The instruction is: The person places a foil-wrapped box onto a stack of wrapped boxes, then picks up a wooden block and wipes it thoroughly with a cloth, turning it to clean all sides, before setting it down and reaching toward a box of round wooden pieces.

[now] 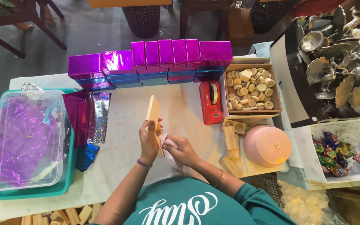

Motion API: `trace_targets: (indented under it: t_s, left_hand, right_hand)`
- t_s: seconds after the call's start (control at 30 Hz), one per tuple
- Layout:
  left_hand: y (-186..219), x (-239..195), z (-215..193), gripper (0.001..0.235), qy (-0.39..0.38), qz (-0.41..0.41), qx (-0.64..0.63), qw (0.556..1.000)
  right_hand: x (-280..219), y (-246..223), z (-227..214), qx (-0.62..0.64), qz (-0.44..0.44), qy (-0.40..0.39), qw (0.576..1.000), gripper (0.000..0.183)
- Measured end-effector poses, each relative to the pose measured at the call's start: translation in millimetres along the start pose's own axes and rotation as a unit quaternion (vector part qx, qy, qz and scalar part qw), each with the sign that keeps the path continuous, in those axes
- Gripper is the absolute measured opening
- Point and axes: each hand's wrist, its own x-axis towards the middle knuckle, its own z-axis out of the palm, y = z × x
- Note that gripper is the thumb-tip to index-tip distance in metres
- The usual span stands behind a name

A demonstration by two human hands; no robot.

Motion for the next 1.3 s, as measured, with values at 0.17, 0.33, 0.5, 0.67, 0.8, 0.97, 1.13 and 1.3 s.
trace_targets:
  t_s: [0.17, 0.33, 0.5, 0.67, 0.8, 0.97, 1.13, 1.3]
  left_hand:
    - [-8.5, -0.7, 1.8, 0.07, 0.016, -0.129, -0.086, 0.988]
    - [-15.5, -2.8, -2.6, 0.072, 0.029, -0.171, -0.095, 0.98]
    - [-3.1, -3.9, -4.4, 0.07, 0.009, -0.206, -0.149, 0.967]
    - [-0.3, -4.4, -4.9, 0.071, 0.007, -0.249, -0.131, 0.96]
    - [-21.9, 3.4, -12.8, 0.071, 0.003, -0.197, -0.07, 0.978]
    - [-2.5, -0.3, -15.3, 0.07, 0.005, -0.149, -0.056, 0.987]
    - [-0.6, -1.0, -9.9, 0.069, -0.007, -0.216, -0.12, 0.969]
    - [1.6, -8.5, -6.3, 0.065, -0.009, 0.03, 0.137, 0.99]
  right_hand:
    - [11.6, -42.5, -19.3, -0.278, -0.202, -0.046, 0.938, 0.01]
    - [3.5, -30.0, -10.7, -0.267, -0.129, -0.055, 0.954, 0.009]
    - [9.0, -36.3, -16.8, -0.202, -0.128, -0.075, 0.968, 0.012]
    - [11.9, -22.2, -18.6, -0.353, -0.282, -0.086, 0.888, 0.015]
    - [6.4, -14.3, -6.0, -0.315, -0.238, -0.048, 0.918, 0.014]
    - [6.7, -1.7, -2.6, -0.027, 0.001, -0.075, 0.997, 0.009]
    - [12.3, -39.9, -13.4, -0.229, -0.14, -0.118, 0.956, 0.013]
    - [3.8, -5.8, 6.8, -0.22, -0.054, -0.057, 0.972, 0.015]
